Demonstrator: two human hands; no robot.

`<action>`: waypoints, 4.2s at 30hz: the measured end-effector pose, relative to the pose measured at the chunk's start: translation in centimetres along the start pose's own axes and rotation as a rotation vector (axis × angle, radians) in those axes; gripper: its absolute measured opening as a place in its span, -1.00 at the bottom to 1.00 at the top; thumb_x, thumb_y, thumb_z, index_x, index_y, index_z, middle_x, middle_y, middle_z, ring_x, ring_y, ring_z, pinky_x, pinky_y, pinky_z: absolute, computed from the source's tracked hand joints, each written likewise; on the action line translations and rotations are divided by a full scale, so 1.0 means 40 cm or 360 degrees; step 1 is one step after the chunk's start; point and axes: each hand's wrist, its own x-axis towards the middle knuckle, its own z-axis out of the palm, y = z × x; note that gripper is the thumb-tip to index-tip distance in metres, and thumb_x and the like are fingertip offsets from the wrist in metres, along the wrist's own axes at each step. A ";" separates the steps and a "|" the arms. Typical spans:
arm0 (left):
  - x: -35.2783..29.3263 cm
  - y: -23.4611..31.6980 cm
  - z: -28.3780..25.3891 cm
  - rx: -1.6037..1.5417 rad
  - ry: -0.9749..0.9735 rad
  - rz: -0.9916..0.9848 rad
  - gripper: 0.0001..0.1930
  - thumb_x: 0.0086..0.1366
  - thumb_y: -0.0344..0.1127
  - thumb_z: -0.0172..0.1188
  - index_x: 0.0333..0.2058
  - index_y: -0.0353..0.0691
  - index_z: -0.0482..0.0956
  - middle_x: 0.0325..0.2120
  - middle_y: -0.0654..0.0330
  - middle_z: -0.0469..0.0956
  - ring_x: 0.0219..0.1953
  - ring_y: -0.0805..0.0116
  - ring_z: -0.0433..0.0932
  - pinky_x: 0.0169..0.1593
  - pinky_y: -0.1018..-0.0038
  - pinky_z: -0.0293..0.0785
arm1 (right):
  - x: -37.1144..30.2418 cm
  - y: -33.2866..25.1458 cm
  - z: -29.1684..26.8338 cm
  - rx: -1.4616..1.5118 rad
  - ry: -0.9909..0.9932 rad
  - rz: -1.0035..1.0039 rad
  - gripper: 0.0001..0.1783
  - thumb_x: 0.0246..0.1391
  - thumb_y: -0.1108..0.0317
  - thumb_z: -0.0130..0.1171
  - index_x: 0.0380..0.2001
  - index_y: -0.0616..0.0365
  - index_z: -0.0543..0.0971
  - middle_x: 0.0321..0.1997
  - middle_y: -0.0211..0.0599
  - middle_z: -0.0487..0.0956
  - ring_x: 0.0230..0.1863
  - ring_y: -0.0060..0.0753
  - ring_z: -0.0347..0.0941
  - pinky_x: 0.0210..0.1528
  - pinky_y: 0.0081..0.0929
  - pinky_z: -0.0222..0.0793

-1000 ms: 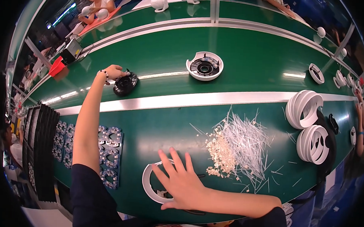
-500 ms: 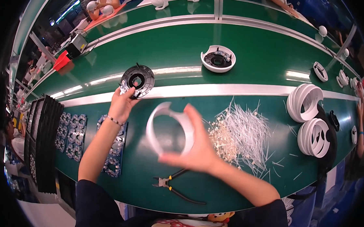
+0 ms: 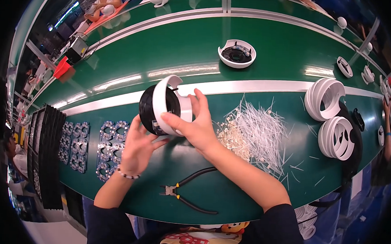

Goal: Assembling circular LED light fixtures by installing circuit boards and housings on a production line.

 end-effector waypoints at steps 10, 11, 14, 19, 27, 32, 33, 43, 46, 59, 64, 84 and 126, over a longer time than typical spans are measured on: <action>0.001 -0.047 -0.077 -0.0019 0.0426 0.0244 -0.65 0.38 -0.35 -0.18 0.12 -0.19 0.16 0.03 0.13 0.34 0.03 0.29 0.41 0.02 0.28 0.43 | 0.012 -0.037 0.004 -0.0011 -0.0232 0.0033 0.35 -0.42 0.20 0.52 0.27 0.38 -0.21 0.32 0.29 -0.06 0.35 -0.06 -0.09 0.29 -0.32 -0.04; 0.002 -0.046 -0.066 -0.0020 0.0384 0.0256 -0.62 0.37 -0.38 -0.16 0.14 -0.19 0.11 0.08 0.14 0.30 0.07 0.27 0.36 0.05 0.26 0.40 | 0.010 -0.028 -0.007 -0.0141 -0.0252 -0.0053 0.34 -0.42 0.21 0.52 0.27 0.39 -0.21 0.32 0.29 -0.06 0.35 -0.05 -0.09 0.30 -0.32 -0.05; -0.012 -0.082 -0.066 -0.0004 0.0291 0.0203 -0.50 0.31 -0.50 -0.08 0.19 -0.16 0.04 0.15 0.18 0.19 0.13 0.24 0.29 0.13 0.18 0.33 | -0.018 0.019 -0.005 -0.0723 -0.0402 -0.0227 0.35 -0.44 0.30 0.52 0.29 0.26 -0.24 0.35 0.17 -0.13 0.39 -0.08 -0.18 0.28 -0.27 0.00; -0.032 -0.048 -0.103 -0.0384 -0.0355 -0.0312 -0.10 -0.07 -0.53 0.16 0.26 -0.23 -0.11 0.22 0.04 0.08 0.27 0.10 0.08 0.30 0.18 -0.04 | -0.033 0.012 0.006 -0.1248 -0.0453 -0.0646 0.39 -0.50 0.10 0.53 0.27 0.34 -0.17 0.29 0.26 0.03 0.34 0.04 -0.03 0.32 -0.23 -0.07; -0.001 -0.053 -0.106 -0.0939 0.0151 -0.0425 -0.25 0.27 0.32 -0.38 0.10 -0.24 0.29 -0.02 0.05 0.42 -0.01 0.20 0.45 0.06 0.26 0.41 | -0.053 0.033 0.038 -0.1506 -0.0823 -0.0727 0.36 -0.57 0.14 0.50 0.26 0.35 -0.14 0.31 0.20 -0.03 0.32 0.25 -0.13 0.30 -0.08 -0.08; -0.003 -0.052 -0.114 -0.0929 0.0132 -0.0467 -0.20 0.24 0.37 -0.40 0.10 -0.25 0.29 -0.02 0.06 0.42 -0.01 0.21 0.45 0.04 0.26 0.43 | -0.054 0.036 0.043 -0.1548 -0.0828 -0.0728 0.36 -0.57 0.13 0.50 0.24 0.41 -0.13 0.30 0.21 -0.01 0.29 0.25 -0.09 0.28 -0.08 -0.05; -0.004 -0.056 -0.120 -0.0923 0.0066 -0.0464 -0.18 0.23 0.39 -0.41 0.10 -0.25 0.29 -0.01 0.05 0.42 -0.01 0.20 0.45 0.04 0.25 0.43 | -0.053 0.032 0.043 -0.1582 -0.0853 -0.0730 0.37 -0.57 0.13 0.52 0.25 0.37 -0.13 0.29 0.16 0.02 0.29 0.19 -0.07 0.26 -0.11 0.01; -0.022 -0.064 -0.114 -0.0572 0.0027 -0.0256 -0.27 0.08 0.13 -0.04 0.13 -0.27 0.23 0.05 0.01 0.34 0.07 0.11 0.38 0.12 0.20 0.35 | -0.060 0.040 0.043 -0.1708 -0.0750 -0.0861 0.39 -0.60 0.07 0.52 0.26 0.34 -0.09 0.29 0.08 0.04 0.26 0.17 -0.01 0.22 -0.11 0.07; -0.022 -0.053 -0.087 -0.0656 0.0080 -0.0246 -0.32 0.07 0.03 -0.03 0.11 -0.28 0.25 0.05 -0.01 0.34 0.07 0.09 0.38 0.14 0.17 0.32 | -0.067 0.036 0.042 -0.1727 -0.0692 -0.0851 0.37 -0.58 0.04 0.50 0.26 0.33 -0.08 0.30 0.09 0.02 0.27 0.18 -0.03 0.24 -0.08 0.01; 0.449 -0.055 -0.103 -0.0546 0.0352 -0.0269 -0.62 0.27 -0.10 -0.21 -0.13 -0.24 0.40 -0.17 0.01 0.48 -0.09 0.09 0.48 0.04 0.10 0.38 | -0.207 -0.052 -0.043 -0.2236 -0.0609 -0.1081 0.01 -0.30 0.20 0.34 0.23 0.19 0.06 0.31 0.28 -0.03 0.32 0.32 -0.11 0.27 0.13 -0.21; 0.768 -0.204 -0.145 -0.0181 0.1071 0.0055 -0.68 0.21 -0.25 -0.10 -0.10 -0.28 0.31 -0.32 0.05 0.46 -0.28 0.16 0.53 -0.34 0.11 0.49 | -0.303 0.004 -0.046 -0.2194 -0.0921 -0.0979 -0.35 -0.16 0.22 0.25 0.07 0.13 0.35 0.26 0.25 0.09 0.25 0.40 -0.02 0.20 0.19 -0.05; -0.003 0.232 -0.459 0.2367 0.0592 0.0719 -0.88 0.07 -0.50 0.18 -0.36 -0.29 0.59 -0.26 0.06 0.58 -0.17 0.17 0.56 -0.09 0.42 0.46 | -0.331 0.056 -0.037 -0.2032 -0.1381 -0.0632 -0.40 -0.29 0.22 0.35 -0.10 0.17 0.45 0.21 0.10 0.21 0.23 0.24 0.06 0.18 0.25 -0.07; -0.042 0.102 -0.548 0.2396 0.1549 0.0715 -0.88 0.07 -0.46 0.20 -0.42 -0.41 0.58 -0.47 0.00 0.59 -0.47 0.22 0.61 -0.34 0.45 0.53 | -0.320 0.073 -0.034 -0.1967 -0.1192 -0.0566 -0.38 -0.26 0.25 0.33 -0.06 0.21 0.42 0.24 0.09 0.17 0.25 0.18 0.08 0.21 0.12 -0.02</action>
